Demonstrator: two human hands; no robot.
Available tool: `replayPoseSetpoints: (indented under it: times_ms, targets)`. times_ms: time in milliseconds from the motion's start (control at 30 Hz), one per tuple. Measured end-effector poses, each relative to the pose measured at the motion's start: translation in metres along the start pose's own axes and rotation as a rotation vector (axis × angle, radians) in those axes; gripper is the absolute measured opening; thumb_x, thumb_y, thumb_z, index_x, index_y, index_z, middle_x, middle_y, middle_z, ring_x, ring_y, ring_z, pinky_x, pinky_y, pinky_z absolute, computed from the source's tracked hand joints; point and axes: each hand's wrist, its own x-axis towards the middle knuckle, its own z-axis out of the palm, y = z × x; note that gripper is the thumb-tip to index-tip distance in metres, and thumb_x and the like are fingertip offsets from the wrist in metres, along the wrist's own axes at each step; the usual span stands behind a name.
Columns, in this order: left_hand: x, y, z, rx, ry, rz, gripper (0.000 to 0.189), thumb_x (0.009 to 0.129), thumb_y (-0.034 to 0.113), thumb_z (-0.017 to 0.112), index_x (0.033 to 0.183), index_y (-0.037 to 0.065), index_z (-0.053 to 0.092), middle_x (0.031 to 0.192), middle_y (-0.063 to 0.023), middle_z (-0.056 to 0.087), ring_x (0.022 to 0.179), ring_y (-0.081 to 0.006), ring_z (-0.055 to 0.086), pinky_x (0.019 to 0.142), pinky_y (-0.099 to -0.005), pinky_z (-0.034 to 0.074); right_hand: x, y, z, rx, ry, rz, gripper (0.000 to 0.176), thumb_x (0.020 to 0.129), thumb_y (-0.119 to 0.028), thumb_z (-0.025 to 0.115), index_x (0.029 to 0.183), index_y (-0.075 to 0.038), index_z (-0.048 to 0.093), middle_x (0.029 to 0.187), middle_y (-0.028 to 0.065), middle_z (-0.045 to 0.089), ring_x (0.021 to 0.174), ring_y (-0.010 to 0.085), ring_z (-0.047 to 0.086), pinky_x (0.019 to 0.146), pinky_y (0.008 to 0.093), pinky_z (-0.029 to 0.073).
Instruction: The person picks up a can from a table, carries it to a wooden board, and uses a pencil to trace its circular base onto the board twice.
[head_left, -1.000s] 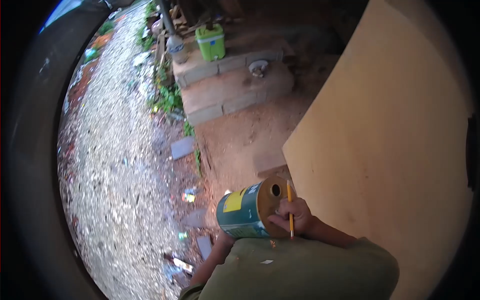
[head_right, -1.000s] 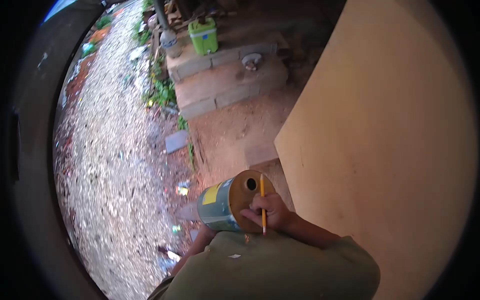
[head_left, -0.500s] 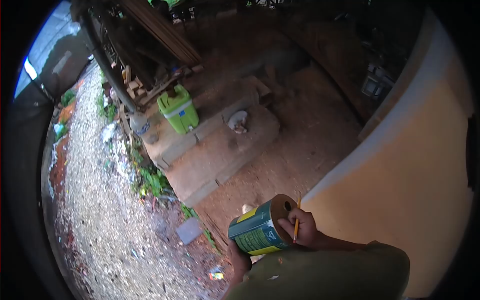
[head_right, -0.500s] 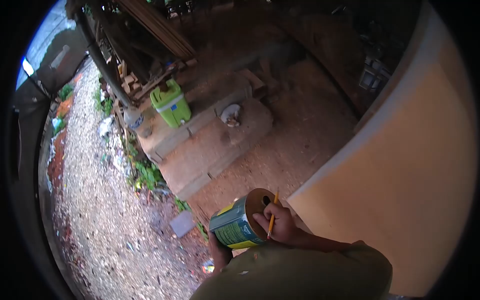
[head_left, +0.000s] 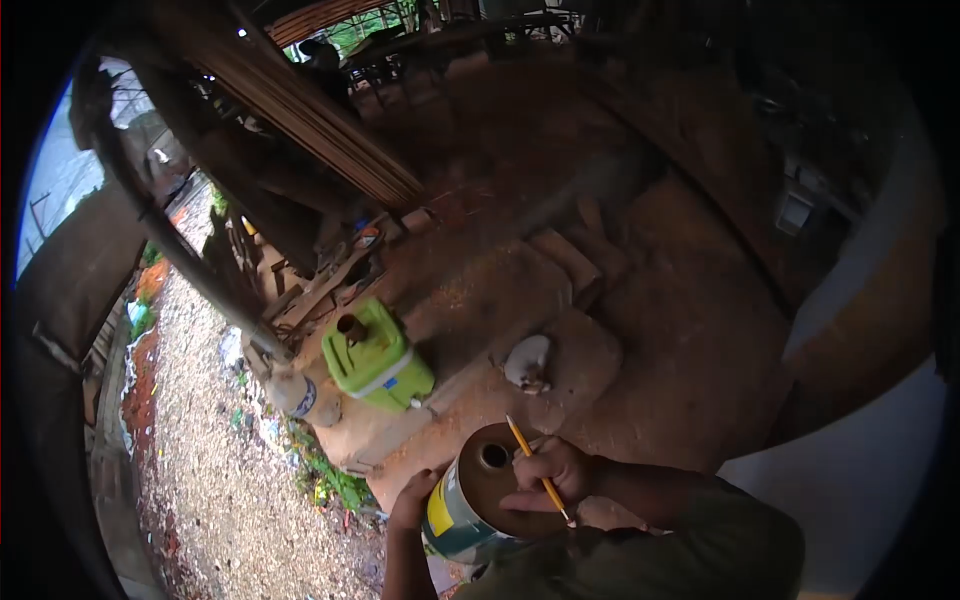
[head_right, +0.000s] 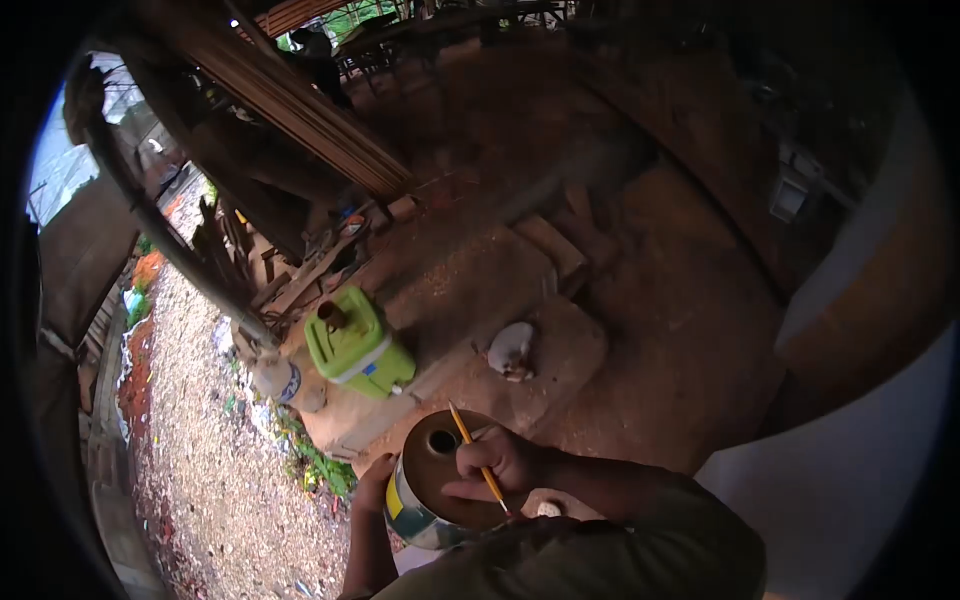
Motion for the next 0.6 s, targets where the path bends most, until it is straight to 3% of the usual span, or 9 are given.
replayPoseSetpoints:
  times_ms: [33, 67, 133, 167, 233, 367, 400, 600]
  targets:
    - [0.028, -0.038, -0.021, -0.391, -0.028, -0.037, 0.065, 0.101, 0.050, 0.052, 0.146, 0.003, 0.054, 0.131, -0.0206, 0.065, 0.121, -0.0294, 0.062, 0.108, -0.0374, 0.045, 0.018, 0.018, -0.016, -0.047, 0.018, -0.016, 0.045, 0.076, -0.002, 0.088, 0.070, -0.013, 0.045, 0.059, 0.0026, 0.053, 0.052, 0.0230, 0.055, 0.049, 0.0375, 0.037]
    - [0.059, -0.040, -0.028, -0.395, -0.037, -0.054, 0.065, 0.101, 0.050, 0.052, 0.146, 0.003, 0.054, 0.131, -0.0206, 0.065, 0.121, -0.0294, 0.062, 0.108, -0.0374, 0.045, 0.029, 0.042, -0.027, -0.047, 0.029, 0.000, 0.045, 0.076, -0.002, 0.088, 0.070, -0.013, 0.045, 0.059, 0.0026, 0.053, 0.052, 0.0230, 0.055, 0.049, 0.0375, 0.037]
    - [0.117, -0.040, -0.026, -1.193, 0.099, 0.062, 0.045, 0.099, 0.040, 0.061, 0.128, 0.005, 0.065, 0.132, -0.0131, 0.064, 0.121, -0.0246, 0.061, 0.102, -0.0411, 0.049, 0.056, 0.080, -0.050, -0.097, 0.055, -0.045, 0.045, 0.076, -0.001, 0.088, 0.070, -0.013, 0.044, 0.059, 0.0020, 0.051, 0.051, 0.0201, 0.053, 0.048, 0.0353, 0.036]
    - [0.144, -0.035, -0.025, -1.320, 0.105, 0.077, 0.046, 0.099, 0.040, 0.062, 0.128, 0.005, 0.065, 0.133, -0.0131, 0.064, 0.121, -0.0247, 0.061, 0.102, -0.0413, 0.049, 0.073, 0.092, -0.060, -0.106, 0.057, -0.018, 0.045, 0.076, -0.001, 0.088, 0.070, -0.013, 0.044, 0.059, 0.0020, 0.051, 0.051, 0.0201, 0.053, 0.048, 0.0353, 0.036]
    - [0.188, -0.014, -0.022, -1.264, 0.058, -0.004, 0.046, 0.098, 0.041, 0.063, 0.129, 0.006, 0.064, 0.134, -0.0130, 0.064, 0.122, -0.0251, 0.060, 0.103, -0.0416, 0.049, 0.115, 0.102, -0.072, -0.083, 0.196, 0.179, 0.045, 0.076, 0.002, 0.087, 0.071, -0.013, 0.044, 0.060, 0.0008, 0.050, 0.051, 0.0171, 0.050, 0.049, 0.0325, 0.035]
    - [0.263, 0.050, -0.031, -0.747, -0.065, -0.086, 0.049, 0.097, 0.041, 0.064, 0.131, 0.006, 0.063, 0.136, -0.0129, 0.063, 0.125, -0.0257, 0.059, 0.104, -0.0423, 0.048, 0.202, 0.121, -0.134, -0.172, 0.370, 0.303, 0.043, 0.078, 0.006, 0.082, 0.073, -0.011, 0.043, 0.061, 0.0021, 0.051, 0.053, 0.0097, 0.048, 0.049, 0.0281, 0.034]
    - [0.279, 0.068, -0.034, -0.624, -0.087, -0.070, 0.049, 0.097, 0.041, 0.065, 0.132, 0.006, 0.063, 0.136, -0.0129, 0.062, 0.125, -0.0258, 0.059, 0.105, -0.0424, 0.048, 0.221, 0.122, -0.151, -0.233, 0.436, 0.394, 0.043, 0.079, -0.004, 0.085, 0.068, -0.012, 0.044, 0.059, 0.0022, 0.052, 0.050, 0.0131, 0.049, 0.049, 0.0290, 0.037]
    - [0.368, 0.172, -0.059, -0.280, -0.059, -0.007, 0.053, 0.095, 0.042, 0.067, 0.134, 0.007, 0.061, 0.139, -0.0127, 0.061, 0.128, -0.0266, 0.057, 0.106, -0.0432, 0.047, 0.300, 0.163, -0.247, -0.619, 0.595, 0.403, 0.041, 0.080, 0.002, 0.079, 0.070, -0.011, 0.042, 0.057, 0.0029, 0.046, 0.048, 0.0105, 0.044, 0.047, 0.0280, 0.033]
